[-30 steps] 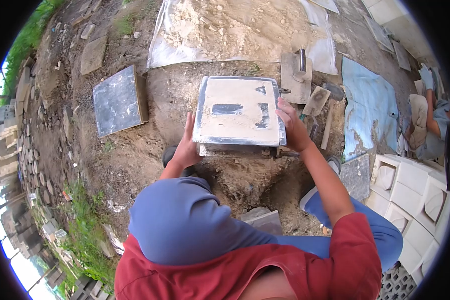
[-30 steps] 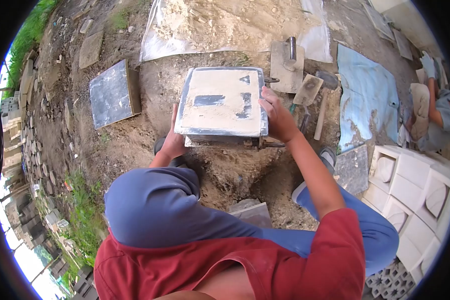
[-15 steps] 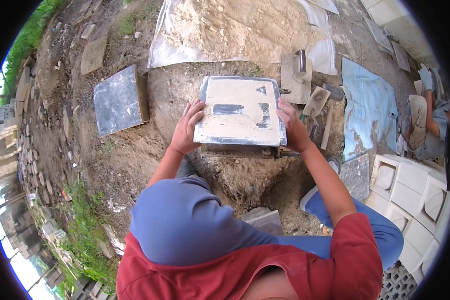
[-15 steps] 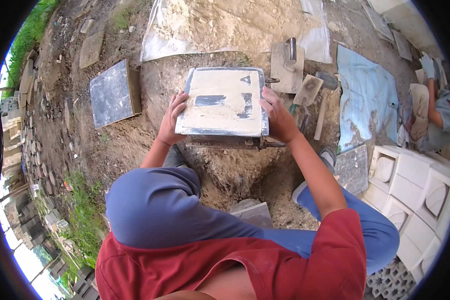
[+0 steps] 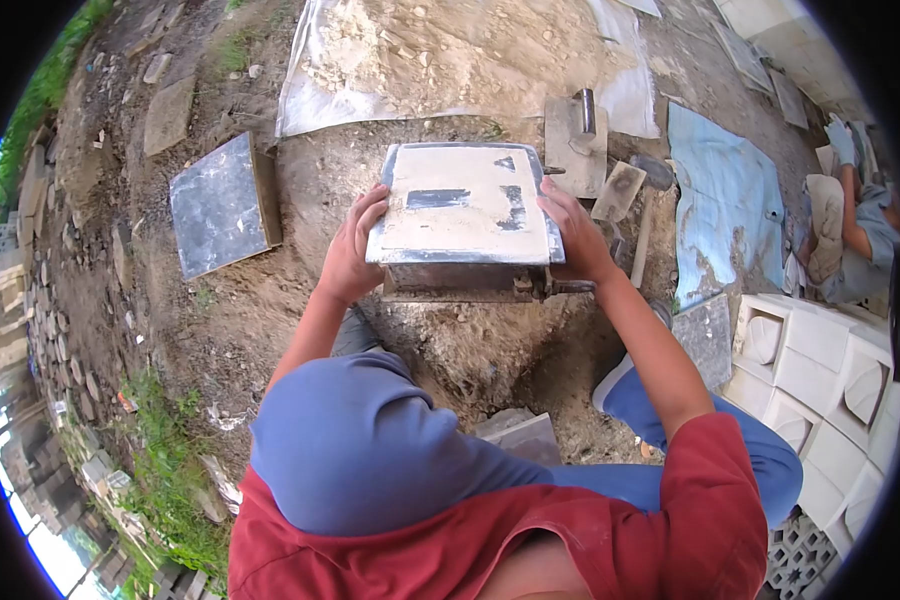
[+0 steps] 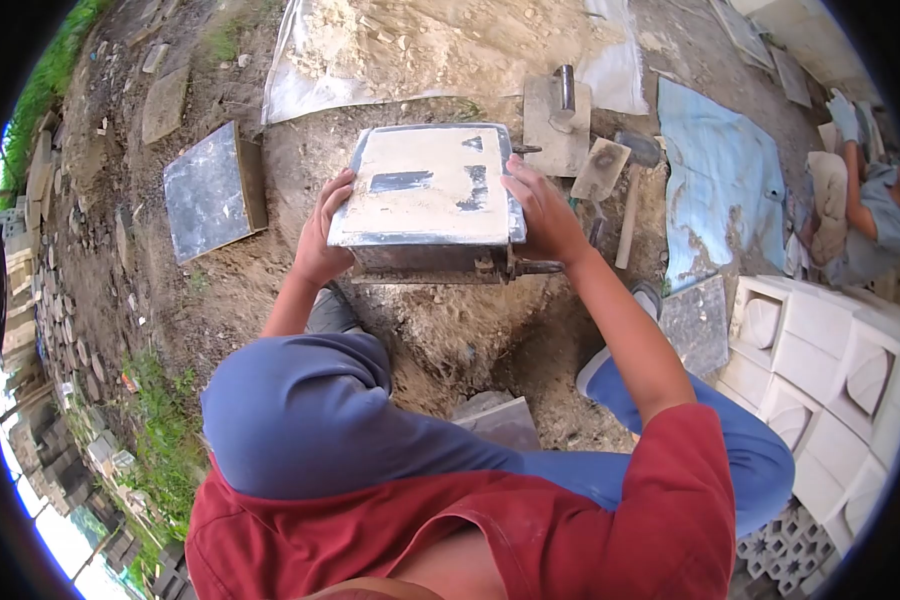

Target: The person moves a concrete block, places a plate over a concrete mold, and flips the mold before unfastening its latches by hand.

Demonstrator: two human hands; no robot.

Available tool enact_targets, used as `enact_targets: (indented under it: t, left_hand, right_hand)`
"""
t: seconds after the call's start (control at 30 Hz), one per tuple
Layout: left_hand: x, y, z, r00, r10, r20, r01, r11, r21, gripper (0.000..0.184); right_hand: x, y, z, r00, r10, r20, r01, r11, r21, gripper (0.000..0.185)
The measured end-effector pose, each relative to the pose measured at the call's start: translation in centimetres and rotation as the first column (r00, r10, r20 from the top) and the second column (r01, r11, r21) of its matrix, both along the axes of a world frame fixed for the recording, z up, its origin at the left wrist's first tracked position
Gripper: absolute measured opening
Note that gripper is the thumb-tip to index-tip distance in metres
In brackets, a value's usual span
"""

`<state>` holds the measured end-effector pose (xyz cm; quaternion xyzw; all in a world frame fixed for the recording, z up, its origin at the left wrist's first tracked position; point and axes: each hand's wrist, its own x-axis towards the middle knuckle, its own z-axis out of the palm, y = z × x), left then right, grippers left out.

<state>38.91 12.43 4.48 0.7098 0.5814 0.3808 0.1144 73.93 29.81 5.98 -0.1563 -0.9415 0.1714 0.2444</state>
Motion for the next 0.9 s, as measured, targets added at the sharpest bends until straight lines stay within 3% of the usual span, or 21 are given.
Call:
enact_targets:
  t: [0.2, 0.3, 0.4, 0.47, 0.5, 0.53, 0.67, 0.73, 0.9]
  left_hand:
    - [0.1, 0.5, 0.5, 1.000, 0.014, -0.014, -0.014, 1.000, 0.019, 0.085]
    - [0.0, 0.7, 0.9, 1.000, 0.017, -0.023, -0.017, 1.000, 0.002, 0.084]
    - [-0.2, 1.0, 1.5, 0.999, 0.034, -0.032, -0.036, 0.998, -0.055, 0.083]
    - [-0.1, 1.4, 2.0, 0.998, 0.057, -0.032, -0.060, 0.994, -0.087, 0.082]
    - [-0.2, 1.5, 2.1, 0.998, 0.059, -0.031, -0.061, 0.994, -0.086, 0.082]
    - [-0.4, 1.7, 2.3, 0.998, 0.048, -0.048, -0.052, 0.994, -0.095, 0.082]
    - [-0.4, 1.7, 2.6, 0.999, 0.027, -0.025, -0.029, 0.993, -0.118, 0.083]
    - [-0.4, 1.6, 2.5, 0.999, 0.023, -0.032, -0.027, 0.993, -0.117, 0.084]
    - [-0.5, 1.3, 2.3, 0.996, 0.035, -0.079, -0.046, 0.990, -0.135, 0.084]
  right_hand:
    - [0.8, -0.2, 0.1, 0.999, -0.030, -0.020, 0.030, 1.000, 0.007, 0.089]
    - [2.8, 0.3, 1.6, 0.998, 0.056, -0.033, -0.058, 0.997, -0.043, 0.085]
    - [6.3, 0.6, 4.2, 0.980, -0.099, 0.170, 0.101, 0.995, -0.004, 0.074]
    - [6.9, 0.0, 6.2, 0.991, -0.084, 0.102, 0.084, 0.996, 0.011, 0.074]
    - [6.9, -0.8, 7.4, 0.997, -0.069, 0.032, 0.068, 0.997, 0.025, 0.075]
    - [6.3, -1.9, 8.0, 0.990, -0.075, 0.117, 0.068, 0.996, 0.057, 0.083]
    - [1.9, -6.6, 8.4, 0.991, -0.039, 0.125, 0.034, 0.999, 0.037, 0.087]
    - [1.1, -7.4, 7.2, 0.952, -0.293, 0.089, 0.269, 0.940, 0.211, 0.100]
    - [0.3, -7.0, 7.4, 0.963, -0.242, 0.120, 0.215, 0.955, 0.207, 0.109]
